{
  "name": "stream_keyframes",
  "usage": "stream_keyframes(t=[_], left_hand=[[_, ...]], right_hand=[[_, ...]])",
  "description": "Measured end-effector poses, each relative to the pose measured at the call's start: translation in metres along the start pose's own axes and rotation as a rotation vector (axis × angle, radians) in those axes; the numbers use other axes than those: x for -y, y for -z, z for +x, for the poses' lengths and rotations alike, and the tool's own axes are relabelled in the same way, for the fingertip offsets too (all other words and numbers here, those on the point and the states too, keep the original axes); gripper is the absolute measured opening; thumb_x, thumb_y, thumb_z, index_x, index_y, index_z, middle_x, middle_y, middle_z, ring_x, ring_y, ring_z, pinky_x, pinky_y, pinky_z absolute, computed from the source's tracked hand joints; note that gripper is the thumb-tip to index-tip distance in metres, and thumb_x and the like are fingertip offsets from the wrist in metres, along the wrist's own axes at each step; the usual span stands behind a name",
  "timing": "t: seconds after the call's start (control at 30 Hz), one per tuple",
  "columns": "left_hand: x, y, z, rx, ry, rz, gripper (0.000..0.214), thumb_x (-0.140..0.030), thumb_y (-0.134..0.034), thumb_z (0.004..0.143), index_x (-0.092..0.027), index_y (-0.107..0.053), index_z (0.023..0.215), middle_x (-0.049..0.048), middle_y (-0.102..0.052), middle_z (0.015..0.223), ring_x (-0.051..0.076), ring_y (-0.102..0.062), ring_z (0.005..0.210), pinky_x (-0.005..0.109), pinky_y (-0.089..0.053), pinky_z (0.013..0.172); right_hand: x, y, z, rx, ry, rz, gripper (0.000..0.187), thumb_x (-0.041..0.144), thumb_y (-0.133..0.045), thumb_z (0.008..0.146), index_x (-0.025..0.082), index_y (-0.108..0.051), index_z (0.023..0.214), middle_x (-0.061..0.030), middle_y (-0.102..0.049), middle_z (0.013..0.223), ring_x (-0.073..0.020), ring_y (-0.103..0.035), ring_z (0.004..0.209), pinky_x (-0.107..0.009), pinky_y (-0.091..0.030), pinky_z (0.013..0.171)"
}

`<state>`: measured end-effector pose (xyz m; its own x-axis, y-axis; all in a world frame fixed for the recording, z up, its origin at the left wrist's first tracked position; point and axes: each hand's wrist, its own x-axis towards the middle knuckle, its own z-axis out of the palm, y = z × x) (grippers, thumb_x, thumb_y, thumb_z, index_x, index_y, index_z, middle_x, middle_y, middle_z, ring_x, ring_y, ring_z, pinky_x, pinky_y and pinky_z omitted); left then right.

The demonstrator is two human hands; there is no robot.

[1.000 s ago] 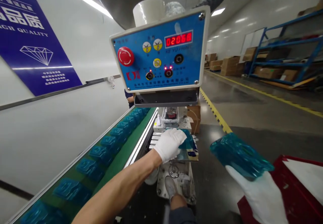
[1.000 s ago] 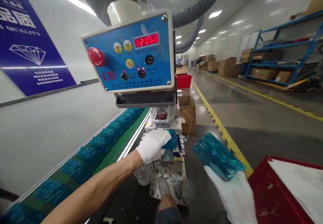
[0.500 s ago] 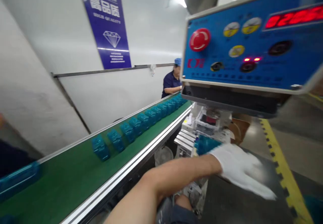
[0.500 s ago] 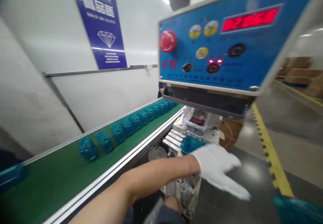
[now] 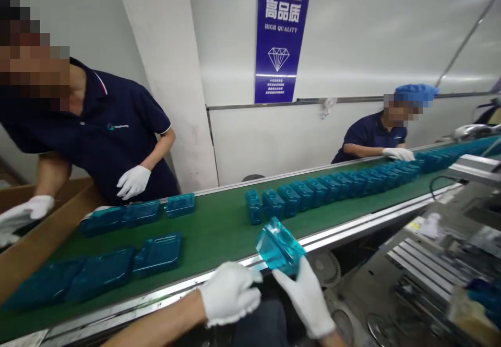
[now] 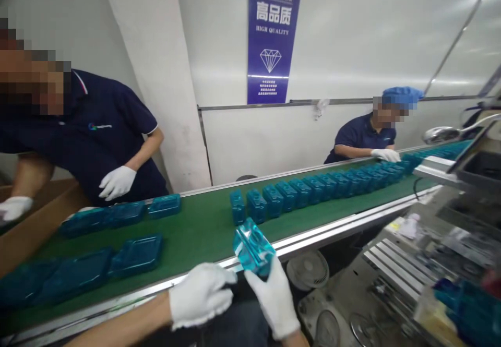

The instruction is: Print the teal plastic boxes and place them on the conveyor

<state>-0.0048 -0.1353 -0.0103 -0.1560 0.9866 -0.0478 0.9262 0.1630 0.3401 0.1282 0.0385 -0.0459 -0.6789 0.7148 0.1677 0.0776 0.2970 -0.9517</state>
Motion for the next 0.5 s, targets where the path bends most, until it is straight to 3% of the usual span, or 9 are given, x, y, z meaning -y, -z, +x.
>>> stream_keyframes(t=[0.07,0.1,0.17,0.27,0.4,0.5], left_hand=[[0.050,0.019,-0.048,-0.195,0.244,0.094,0.034,-0.029,-0.063,0.089,-0.020,-0.071,0.120,0.0101,-0.075,0.123,0.029,-0.070,0.116,0.043,-0.055,0.108],[0.075,0.027,-0.072,-0.246,0.354,0.163,0.050,-0.031,-0.067,0.084,-0.018,-0.067,0.132,0.0151,-0.065,0.142,0.035,-0.061,0.133,0.049,-0.047,0.117],[0.119,0.038,-0.113,-0.222,0.530,0.272,0.077,-0.034,-0.071,0.076,-0.014,-0.055,0.149,0.0196,-0.042,0.162,0.041,-0.039,0.151,0.057,-0.035,0.125],[0.165,0.047,-0.150,-0.098,0.647,0.300,0.080,-0.044,-0.066,0.081,-0.014,-0.052,0.154,0.0175,-0.036,0.165,0.040,-0.034,0.153,0.056,-0.031,0.127],[0.190,0.055,-0.159,-0.077,0.639,0.262,0.071,-0.059,-0.042,0.096,-0.015,-0.057,0.150,0.0127,-0.049,0.158,0.034,-0.047,0.147,0.047,-0.037,0.126],[0.198,0.057,-0.154,-0.110,0.642,0.283,0.077,-0.059,-0.054,0.084,-0.019,-0.058,0.149,0.0114,-0.058,0.151,0.036,-0.059,0.136,0.047,-0.051,0.114]], right_hand=[[0.008,-0.055,0.028,0.075,-0.039,0.024,0.039,0.035,-0.074,0.071,0.020,-0.067,0.106,-0.0087,-0.078,0.101,-0.0287,-0.073,0.096,-0.040,-0.060,0.091],[0.011,-0.079,0.041,0.078,-0.065,0.020,0.043,0.034,-0.073,0.070,0.019,-0.066,0.110,-0.0104,-0.077,0.105,-0.0291,-0.073,0.100,-0.040,-0.058,0.095],[0.016,-0.121,0.064,0.033,-0.122,-0.016,0.052,0.031,-0.071,0.070,0.014,-0.064,0.118,-0.0148,-0.076,0.110,-0.0301,-0.073,0.104,-0.040,-0.056,0.099],[0.016,-0.162,0.090,-0.040,-0.187,-0.067,0.061,0.027,-0.069,0.072,0.008,-0.060,0.129,-0.0225,-0.072,0.120,-0.0351,-0.069,0.116,-0.046,-0.051,0.106],[0.012,-0.179,0.096,-0.091,-0.214,-0.094,0.066,0.024,-0.069,0.072,0.004,-0.059,0.134,-0.0296,-0.065,0.133,-0.0422,-0.059,0.133,-0.056,-0.041,0.116],[0.009,-0.149,0.074,-0.074,-0.166,-0.050,0.073,0.028,-0.072,0.071,0.005,-0.058,0.139,-0.0266,-0.059,0.145,-0.0405,-0.054,0.140,-0.054,-0.041,0.119]])
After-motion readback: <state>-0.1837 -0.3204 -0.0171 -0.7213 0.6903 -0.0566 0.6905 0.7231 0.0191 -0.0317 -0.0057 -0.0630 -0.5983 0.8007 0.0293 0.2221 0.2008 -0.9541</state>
